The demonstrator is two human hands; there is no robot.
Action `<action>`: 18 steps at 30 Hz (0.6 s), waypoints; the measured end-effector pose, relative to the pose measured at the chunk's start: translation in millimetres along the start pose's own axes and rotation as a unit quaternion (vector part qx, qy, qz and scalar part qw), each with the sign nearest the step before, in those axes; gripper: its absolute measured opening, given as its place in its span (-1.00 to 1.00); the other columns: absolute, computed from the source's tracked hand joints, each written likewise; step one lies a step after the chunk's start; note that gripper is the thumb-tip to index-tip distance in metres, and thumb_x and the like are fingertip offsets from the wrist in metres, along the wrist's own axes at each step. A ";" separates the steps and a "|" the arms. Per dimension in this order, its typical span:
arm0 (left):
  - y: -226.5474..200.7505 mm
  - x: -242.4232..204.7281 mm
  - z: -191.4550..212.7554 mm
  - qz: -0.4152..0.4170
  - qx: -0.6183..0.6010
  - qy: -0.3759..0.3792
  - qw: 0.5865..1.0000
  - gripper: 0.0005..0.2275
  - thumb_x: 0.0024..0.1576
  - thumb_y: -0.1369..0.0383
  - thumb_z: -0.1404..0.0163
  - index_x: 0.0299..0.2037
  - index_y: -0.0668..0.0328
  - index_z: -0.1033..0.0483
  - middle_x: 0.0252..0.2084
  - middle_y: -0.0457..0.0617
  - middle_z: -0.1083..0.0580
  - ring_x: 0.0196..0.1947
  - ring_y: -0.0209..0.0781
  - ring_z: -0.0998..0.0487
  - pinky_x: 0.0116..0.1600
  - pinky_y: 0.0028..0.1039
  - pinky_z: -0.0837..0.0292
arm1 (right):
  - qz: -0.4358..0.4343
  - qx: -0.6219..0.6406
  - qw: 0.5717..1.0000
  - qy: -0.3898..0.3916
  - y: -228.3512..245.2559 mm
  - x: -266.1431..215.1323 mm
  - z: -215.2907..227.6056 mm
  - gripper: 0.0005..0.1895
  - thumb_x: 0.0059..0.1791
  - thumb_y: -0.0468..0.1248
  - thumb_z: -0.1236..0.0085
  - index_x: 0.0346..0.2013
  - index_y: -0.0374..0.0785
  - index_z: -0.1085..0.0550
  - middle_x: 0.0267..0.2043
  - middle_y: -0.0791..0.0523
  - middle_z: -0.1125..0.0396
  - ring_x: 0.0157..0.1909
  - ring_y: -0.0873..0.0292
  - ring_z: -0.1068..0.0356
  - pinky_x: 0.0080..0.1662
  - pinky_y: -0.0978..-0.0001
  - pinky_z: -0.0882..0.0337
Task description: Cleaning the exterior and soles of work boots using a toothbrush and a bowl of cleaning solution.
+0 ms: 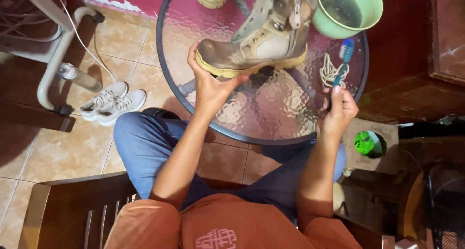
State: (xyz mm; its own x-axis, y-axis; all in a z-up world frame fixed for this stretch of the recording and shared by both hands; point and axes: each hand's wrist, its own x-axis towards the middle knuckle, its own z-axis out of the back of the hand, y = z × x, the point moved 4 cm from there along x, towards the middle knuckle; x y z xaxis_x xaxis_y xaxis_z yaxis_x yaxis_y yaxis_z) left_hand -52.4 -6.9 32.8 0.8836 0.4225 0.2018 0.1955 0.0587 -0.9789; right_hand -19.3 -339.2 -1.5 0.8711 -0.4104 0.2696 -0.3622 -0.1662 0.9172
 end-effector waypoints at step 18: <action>-0.5 1.7 0.2 -0.045 -0.007 -0.007 0.999 0.10 -0.33 0.29 -0.65 0.37 0.21 -0.05 0.32 0.45 -0.22 0.41 0.41 -0.24 0.50 0.05 -0.08 | 0.220 -0.407 0.854 0.237 58.5 -70.0 -123.0 -0.75 0.13 -0.18 -0.15 -0.42 -0.12 -0.61 -0.67 0.03 -0.36 -0.54 -0.11 -0.45 -0.41 0.19 -0.45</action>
State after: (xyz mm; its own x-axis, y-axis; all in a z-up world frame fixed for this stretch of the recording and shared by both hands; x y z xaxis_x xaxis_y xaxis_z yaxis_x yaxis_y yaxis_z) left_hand -51.1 -6.1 33.6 0.8562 0.4292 0.2876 0.2789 0.0847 -0.9566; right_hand -60.8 -210.0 69.4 0.8163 0.1692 0.5522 -0.5071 0.6677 0.5450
